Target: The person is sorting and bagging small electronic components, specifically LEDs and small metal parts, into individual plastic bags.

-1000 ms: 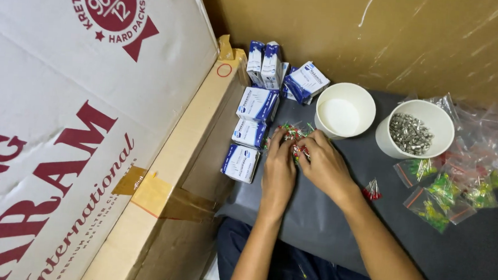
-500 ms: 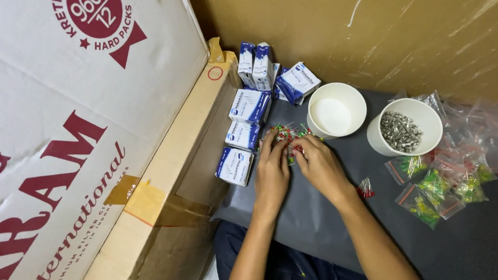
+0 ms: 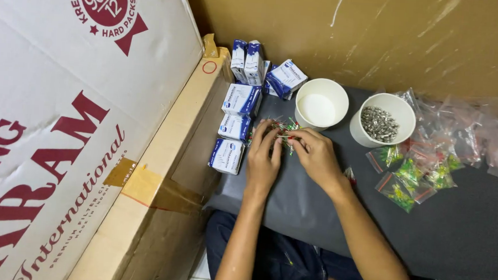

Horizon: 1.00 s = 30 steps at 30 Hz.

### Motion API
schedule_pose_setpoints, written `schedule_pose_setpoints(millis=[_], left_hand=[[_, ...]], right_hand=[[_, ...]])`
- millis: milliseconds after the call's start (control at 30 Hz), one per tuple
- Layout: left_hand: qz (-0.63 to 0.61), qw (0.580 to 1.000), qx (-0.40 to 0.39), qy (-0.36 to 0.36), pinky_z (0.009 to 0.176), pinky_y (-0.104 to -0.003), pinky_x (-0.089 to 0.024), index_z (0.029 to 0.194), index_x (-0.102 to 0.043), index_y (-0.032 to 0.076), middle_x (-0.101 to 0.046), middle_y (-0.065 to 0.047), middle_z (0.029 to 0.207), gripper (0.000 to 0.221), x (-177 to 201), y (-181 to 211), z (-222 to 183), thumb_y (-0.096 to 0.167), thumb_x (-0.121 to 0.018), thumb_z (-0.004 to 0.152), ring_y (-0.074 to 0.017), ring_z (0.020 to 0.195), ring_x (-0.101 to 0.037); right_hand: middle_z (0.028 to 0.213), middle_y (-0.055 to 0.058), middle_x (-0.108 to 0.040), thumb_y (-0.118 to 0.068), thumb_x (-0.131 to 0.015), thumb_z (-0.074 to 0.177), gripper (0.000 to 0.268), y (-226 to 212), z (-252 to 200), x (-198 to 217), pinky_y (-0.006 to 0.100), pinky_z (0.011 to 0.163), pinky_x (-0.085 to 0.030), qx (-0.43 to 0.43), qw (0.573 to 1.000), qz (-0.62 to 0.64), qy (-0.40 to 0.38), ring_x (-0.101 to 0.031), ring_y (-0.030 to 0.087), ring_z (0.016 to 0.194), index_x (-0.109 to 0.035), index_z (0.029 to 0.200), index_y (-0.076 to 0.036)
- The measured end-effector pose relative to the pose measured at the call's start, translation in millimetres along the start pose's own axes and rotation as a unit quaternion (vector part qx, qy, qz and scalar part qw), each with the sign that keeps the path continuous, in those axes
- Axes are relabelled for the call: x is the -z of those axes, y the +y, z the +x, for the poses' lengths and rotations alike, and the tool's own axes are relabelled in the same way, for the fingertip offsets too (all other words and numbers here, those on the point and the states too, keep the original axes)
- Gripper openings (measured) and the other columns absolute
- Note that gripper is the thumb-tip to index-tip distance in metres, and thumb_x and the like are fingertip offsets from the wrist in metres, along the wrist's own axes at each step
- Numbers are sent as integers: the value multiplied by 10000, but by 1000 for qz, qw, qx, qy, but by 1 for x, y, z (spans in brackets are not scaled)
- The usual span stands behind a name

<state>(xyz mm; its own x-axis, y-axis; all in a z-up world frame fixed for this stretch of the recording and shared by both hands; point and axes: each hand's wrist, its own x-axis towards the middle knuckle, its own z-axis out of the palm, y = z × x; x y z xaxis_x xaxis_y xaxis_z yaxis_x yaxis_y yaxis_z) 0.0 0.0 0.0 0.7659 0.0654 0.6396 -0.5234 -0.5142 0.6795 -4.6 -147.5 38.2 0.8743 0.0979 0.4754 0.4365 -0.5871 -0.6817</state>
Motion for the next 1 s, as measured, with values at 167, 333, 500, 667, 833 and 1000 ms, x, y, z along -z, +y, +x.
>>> schedule_pose_setpoints(millis=[167,333,500,667,833,1000], left_hand=[[-99,993,-37,-47,1146,-421,-437,1102,-744,50,-695,-122,1261,180,3,9,0,50,-713,925,-305,1256,-634],[-151,980,-78,-108,1152,-513,-390,1026,-759,49,-720,-136,1207,131,4,23,-7,99,-735,907,-352,1225,-642],[-239,965,33,-104,1018,-446,-526,1084,-752,103,-749,-78,1077,160,-13,58,-35,162,-731,937,-294,1078,-718],[-277,953,84,-92,860,-395,-573,1052,-779,103,-753,-77,977,131,-36,95,-60,133,-741,931,-270,940,-741],[-280,951,89,-90,779,-389,-582,1006,-783,96,-746,-90,935,92,-52,115,-63,103,-752,919,-282,883,-740],[-290,946,110,-100,739,-366,-592,984,-777,85,-740,-90,917,77,-58,116,-60,69,-747,916,-258,854,-737]], right_hand=[[886,84,-759,22,-740,890,191,2,-23,21,310,545,-525,-25,999,13,20,-683,208,638,-782,1043,-83],[896,94,-771,18,-742,889,178,1,-55,46,315,554,-535,-48,998,14,45,-716,245,681,-798,1020,-88],[920,78,-784,-2,-769,877,177,1,-88,69,298,570,-538,-87,991,7,100,-726,226,708,-811,1019,-98],[891,69,-781,-27,-771,906,151,15,-119,80,267,543,-512,-139,975,58,162,-647,103,632,-811,1039,-86],[840,62,-774,-34,-777,901,154,19,-128,89,242,513,-499,-169,966,66,182,-630,80,587,-822,1030,-104],[796,70,-765,-57,-775,909,132,19,-130,92,247,493,-479,-202,961,95,165,-578,58,583,-815,1032,-85]])
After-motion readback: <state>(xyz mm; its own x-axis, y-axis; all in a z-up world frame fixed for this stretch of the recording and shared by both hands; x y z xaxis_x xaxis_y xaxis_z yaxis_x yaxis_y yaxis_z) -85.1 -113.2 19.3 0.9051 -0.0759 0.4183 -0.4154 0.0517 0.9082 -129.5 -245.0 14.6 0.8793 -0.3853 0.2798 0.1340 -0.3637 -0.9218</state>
